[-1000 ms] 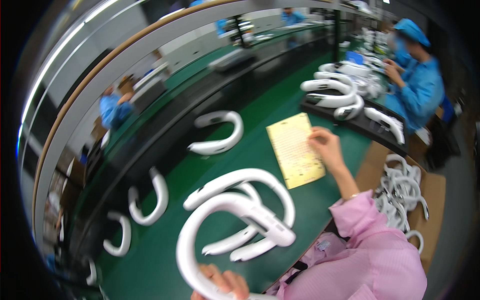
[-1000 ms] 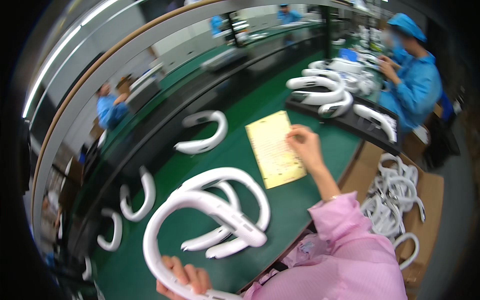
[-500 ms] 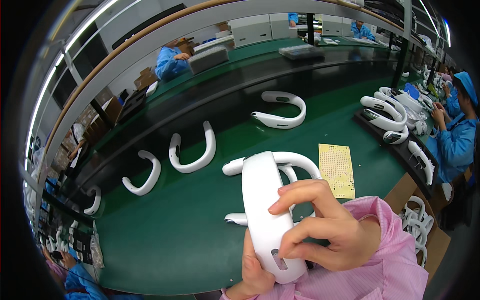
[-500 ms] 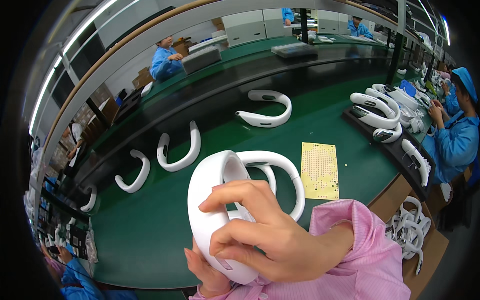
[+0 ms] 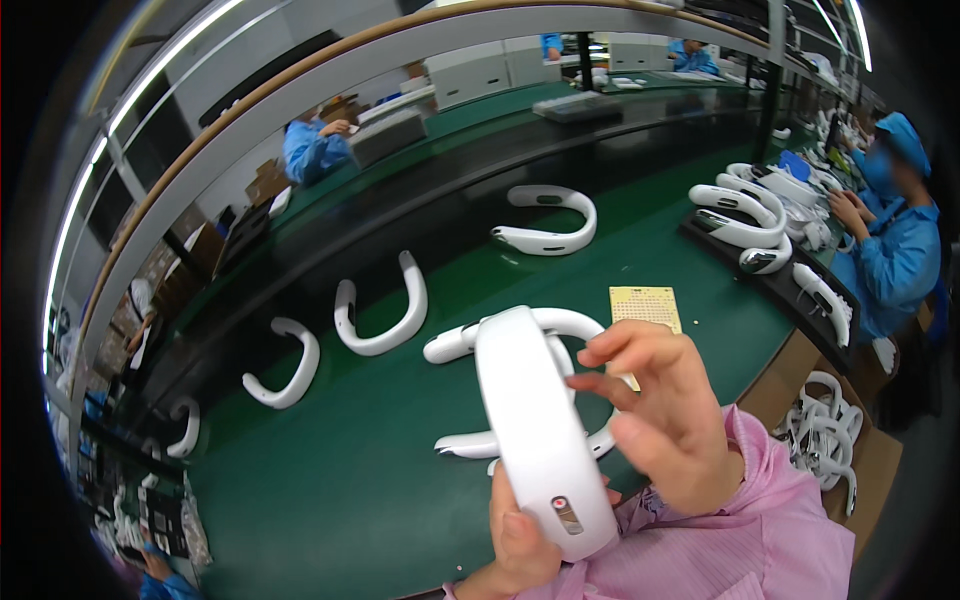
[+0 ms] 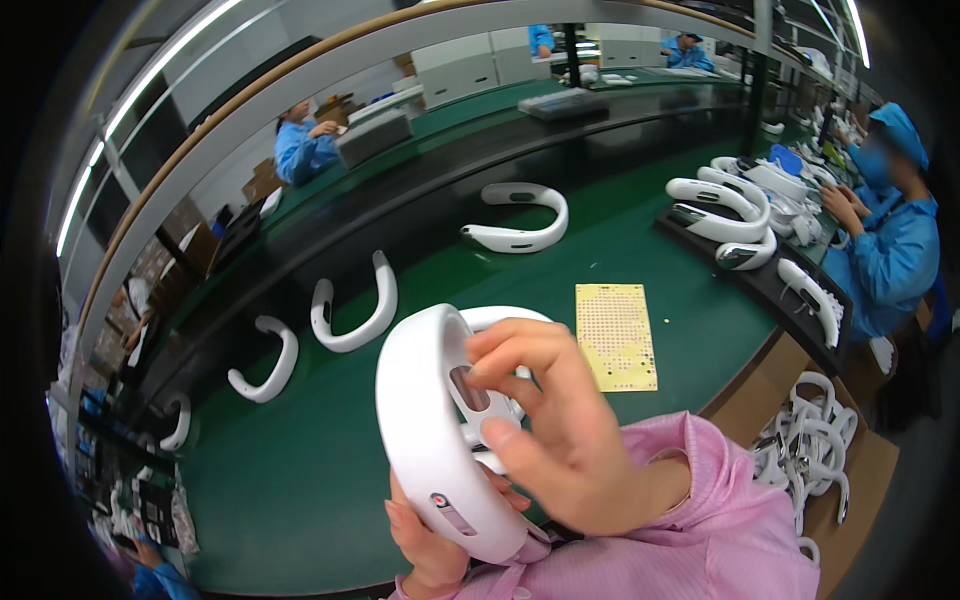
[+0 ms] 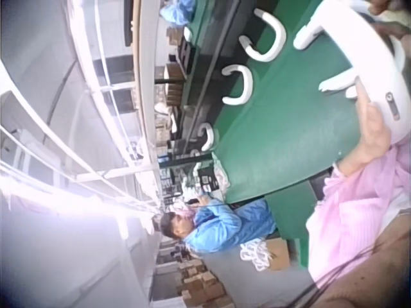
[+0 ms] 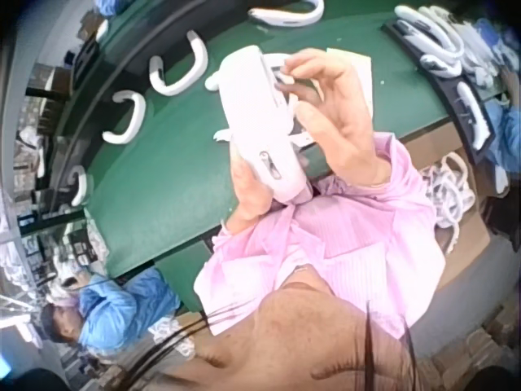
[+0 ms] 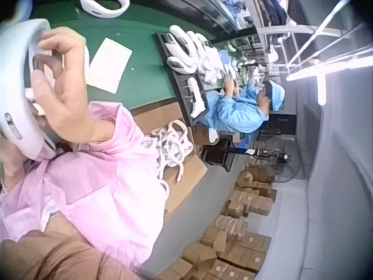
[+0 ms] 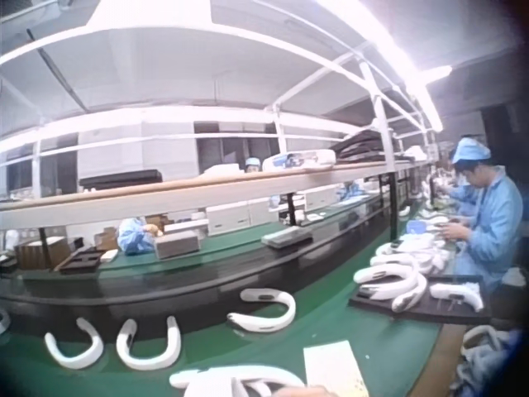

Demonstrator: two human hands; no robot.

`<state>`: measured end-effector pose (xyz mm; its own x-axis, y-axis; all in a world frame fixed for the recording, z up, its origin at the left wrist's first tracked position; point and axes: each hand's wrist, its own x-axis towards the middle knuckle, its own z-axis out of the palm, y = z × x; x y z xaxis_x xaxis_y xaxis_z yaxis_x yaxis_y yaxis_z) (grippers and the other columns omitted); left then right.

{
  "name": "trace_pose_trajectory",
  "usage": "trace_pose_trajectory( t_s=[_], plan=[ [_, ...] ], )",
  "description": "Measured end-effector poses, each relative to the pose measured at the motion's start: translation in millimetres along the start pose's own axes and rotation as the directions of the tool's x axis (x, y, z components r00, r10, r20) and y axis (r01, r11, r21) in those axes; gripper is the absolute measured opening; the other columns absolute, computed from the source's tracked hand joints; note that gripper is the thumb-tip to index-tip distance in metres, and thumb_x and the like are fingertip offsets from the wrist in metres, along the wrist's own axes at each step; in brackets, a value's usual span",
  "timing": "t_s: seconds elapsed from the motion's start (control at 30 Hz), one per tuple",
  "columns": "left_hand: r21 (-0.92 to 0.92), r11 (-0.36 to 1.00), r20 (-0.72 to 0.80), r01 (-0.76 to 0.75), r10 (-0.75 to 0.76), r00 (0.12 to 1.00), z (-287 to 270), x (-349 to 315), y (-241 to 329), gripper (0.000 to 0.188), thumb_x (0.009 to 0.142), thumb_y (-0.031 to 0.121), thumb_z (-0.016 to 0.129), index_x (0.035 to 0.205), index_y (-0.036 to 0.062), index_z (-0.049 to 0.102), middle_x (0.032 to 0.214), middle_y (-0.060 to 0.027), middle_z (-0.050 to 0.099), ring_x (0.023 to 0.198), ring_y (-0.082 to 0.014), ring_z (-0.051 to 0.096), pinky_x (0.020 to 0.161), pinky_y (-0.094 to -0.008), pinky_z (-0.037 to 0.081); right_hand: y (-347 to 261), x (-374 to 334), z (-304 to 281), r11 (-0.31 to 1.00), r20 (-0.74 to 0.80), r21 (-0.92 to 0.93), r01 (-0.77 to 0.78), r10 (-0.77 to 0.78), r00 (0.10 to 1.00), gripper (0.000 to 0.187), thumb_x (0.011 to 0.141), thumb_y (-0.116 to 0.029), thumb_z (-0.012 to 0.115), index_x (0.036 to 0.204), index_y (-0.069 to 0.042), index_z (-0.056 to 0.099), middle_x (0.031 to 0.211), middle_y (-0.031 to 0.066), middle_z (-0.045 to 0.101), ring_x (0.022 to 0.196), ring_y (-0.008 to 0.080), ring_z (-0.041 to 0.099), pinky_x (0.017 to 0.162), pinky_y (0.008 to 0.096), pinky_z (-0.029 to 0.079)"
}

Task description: Inspecting and assembling neck massager plastic housings on a factory assembly line.

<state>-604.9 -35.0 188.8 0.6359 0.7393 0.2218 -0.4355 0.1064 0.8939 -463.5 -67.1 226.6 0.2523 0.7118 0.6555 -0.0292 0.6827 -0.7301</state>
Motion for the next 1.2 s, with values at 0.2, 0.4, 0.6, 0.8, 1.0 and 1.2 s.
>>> trace_pose_trajectory(
  t_s=[0.2,0.4,0.6,0.8,1.0,1.2],
  plan=[
    [0.814,0.247,0.292,-0.526,0.608,0.738,21,25,-13,0.033,0.08,0.02,0.061,0.1,-0.0054,0.054,0.091,-0.0185,0.059,0.086,-0.0262,0.059,0.073,-0.0353,0.048,-28,-53,-29,0.851,0.304,-0.329,-0.41,0.507,0.807,0.073,0.077,-0.015,0.07,0.131,0.002,0.024,0.12,0.0197,0.044,0.108,0.0299,0.05,0.09,0.0375,0.043],
    [0.672,0.567,0.469,-0.476,0.172,0.866,20,13,-20,0.071,0.09,0.056,0.028,0.12,-0.0028,0.053,0.128,-0.0233,0.037,0.115,-0.0347,0.044,0.094,-0.0411,0.036,-39,-101,-105,0.62,0.089,-0.764,0.176,-0.169,0.982,0.063,0.068,-0.015,0.077,0.118,0.002,0.042,0.105,0.0202,0.056,0.089,0.0349,0.059,0.075,0.0384,0.049],
    [0.66,0.706,0.271,-0.257,0.096,0.958,-28,-11,-40,0.027,0.087,0.014,0.046,0.102,-0.0039,0.059,0.103,-0.0162,0.057,0.1,-0.0278,0.052,0.091,-0.0358,0.037,-44,-170,-198,0.02,-0.448,-0.813,-0.582,-0.659,0.604,0.056,0.071,-0.013,0.072,0.117,0.003,0.044,0.092,0.0196,0.057,0.076,0.0346,0.059,0.065,0.0385,0.047],
    [0.664,0.744,-0.18,0.076,0.061,0.982,-63,-31,-49,0.014,0.084,-0.001,0.048,0.092,-0.0026,0.06,0.09,-0.0101,0.06,0.086,-0.0206,0.057,0.08,-0.0302,0.043,-26,-349,-347,-0.294,-0.763,-0.267,-0.918,-0.517,0.388,0.065,0.072,-0.009,0.064,0.129,0.002,0.035,0.122,0.024,0.048,0.107,0.0404,0.05,0.09,0.0431,0.04],
    [0.894,0.443,-0.001,-0.063,0.142,0.99,-67,-48,-63,0.016,0.08,-0.005,0.051,0.092,-0.0003,0.061,0.09,-0.0158,0.06,0.083,-0.0306,0.057,0.076,-0.0348,0.045,19,-459,-442,-0.556,-0.83,-0.213,-0.803,-0.331,0.449,0.045,0.07,-0.001,0.06,0.114,-0.002,0.047,0.109,0.0206,0.05,0.104,0.0401,0.046,0.089,0.0452,0.037],
    [0.935,0.341,0.04,-0.099,0.175,0.984,-75,-56,-81,0.019,0.076,-0.004,0.052,0.092,0.0015,0.062,0.09,-0.0155,0.061,0.082,-0.0318,0.057,0.073,-0.0388,0.045,21,-168,-320,-0.235,-0.246,-0.778,-0.582,-0.738,0.628,0.019,0.07,0.014,0.048,0.082,0.001,0.053,0.095,0.0137,0.049,0.09,0.0288,0.047,0.081,0.0357,0.038]
  ],
)
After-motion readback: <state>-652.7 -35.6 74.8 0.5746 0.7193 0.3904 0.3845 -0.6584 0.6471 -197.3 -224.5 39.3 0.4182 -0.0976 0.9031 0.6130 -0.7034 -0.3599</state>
